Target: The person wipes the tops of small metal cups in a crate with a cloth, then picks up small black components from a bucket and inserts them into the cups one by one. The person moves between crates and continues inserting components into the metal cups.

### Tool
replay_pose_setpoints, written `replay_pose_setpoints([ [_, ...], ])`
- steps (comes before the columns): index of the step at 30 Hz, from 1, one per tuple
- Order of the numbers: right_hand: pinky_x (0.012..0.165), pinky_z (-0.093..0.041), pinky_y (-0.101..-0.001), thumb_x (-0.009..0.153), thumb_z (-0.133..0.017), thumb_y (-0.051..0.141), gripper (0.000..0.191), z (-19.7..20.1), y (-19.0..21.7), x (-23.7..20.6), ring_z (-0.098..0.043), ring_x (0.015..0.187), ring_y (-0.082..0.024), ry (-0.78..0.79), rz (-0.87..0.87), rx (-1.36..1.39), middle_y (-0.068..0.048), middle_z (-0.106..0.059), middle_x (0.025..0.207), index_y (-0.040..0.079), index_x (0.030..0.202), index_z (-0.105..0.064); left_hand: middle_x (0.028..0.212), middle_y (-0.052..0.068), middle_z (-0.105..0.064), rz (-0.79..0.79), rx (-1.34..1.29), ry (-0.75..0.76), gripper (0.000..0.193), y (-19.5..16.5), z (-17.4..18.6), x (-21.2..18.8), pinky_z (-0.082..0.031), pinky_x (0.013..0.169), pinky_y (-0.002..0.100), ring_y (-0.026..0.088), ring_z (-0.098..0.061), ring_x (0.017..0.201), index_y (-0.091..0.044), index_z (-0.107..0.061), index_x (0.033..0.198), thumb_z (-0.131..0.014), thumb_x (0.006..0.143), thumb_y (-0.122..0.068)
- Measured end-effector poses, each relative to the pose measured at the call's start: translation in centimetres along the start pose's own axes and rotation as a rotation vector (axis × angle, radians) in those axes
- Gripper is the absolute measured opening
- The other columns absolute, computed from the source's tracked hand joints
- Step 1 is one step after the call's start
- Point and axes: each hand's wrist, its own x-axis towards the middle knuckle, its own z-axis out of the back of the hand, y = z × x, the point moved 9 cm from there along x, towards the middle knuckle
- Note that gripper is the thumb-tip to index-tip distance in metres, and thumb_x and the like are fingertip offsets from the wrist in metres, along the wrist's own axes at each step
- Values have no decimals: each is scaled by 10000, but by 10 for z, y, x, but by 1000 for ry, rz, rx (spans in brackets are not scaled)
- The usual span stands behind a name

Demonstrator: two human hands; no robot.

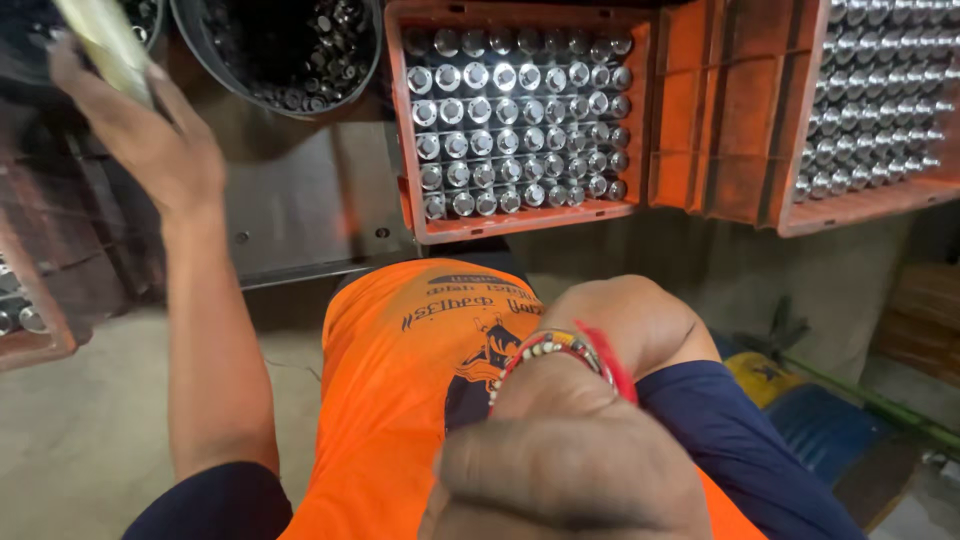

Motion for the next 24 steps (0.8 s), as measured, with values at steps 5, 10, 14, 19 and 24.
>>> replay_pose_setpoints([
  [5,625,-475,-299,934,-456,258,380,1,18,-11,-536,635,-174,121,-88,-10,-45,-585,692,-4,878,-726,1525,223,-450,136,-63,104,508,-12,-18,-47,-368,1270,413,360,-500,1444,29,-304,1532,-646,1157,1],
  [10,743,-481,-353,945,-553,226,270,-46,67,-41,-550,832,-218,438,354,-895,-72,-591,928,21,1080,-666,1472,240,-480,130,-114,171,541,-17,-29,-78,-420,1197,431,391,-527,1371,36,-347,1547,-661,1108,4],
  [14,838,-485,-397,954,-631,200,329,-71,80,-73,-561,990,-253,553,1382,-1981,-93,-596,1118,40,1241,-619,1416,245,-517,85,-113,230,482,-23,-34,-86,-463,1171,452,406,-566,1293,44,-355,1473,-670,1111,0],
  [19,957,-490,-451,965,-728,168,517,-17,117,40,-575,1187,-297,1,1403,-3159,-120,-602,1354,65,1443,-560,1248,227,-639,61,-250,481,481,-50,-21,-95,-535,962,464,417,-648,1097,11,-447,1397,-732,1011,-30],
  [24,1029,-468,-505,804,-781,203,722,82,198,96,-550,1295,-325,-84,1079,-3333,-104,-610,1368,101,1476,-538,1107,211,-655,146,-544,655,650,-100,-56,-138,-538,802,436,388,-668,941,35,-386,1378,-809,917,-137],
])
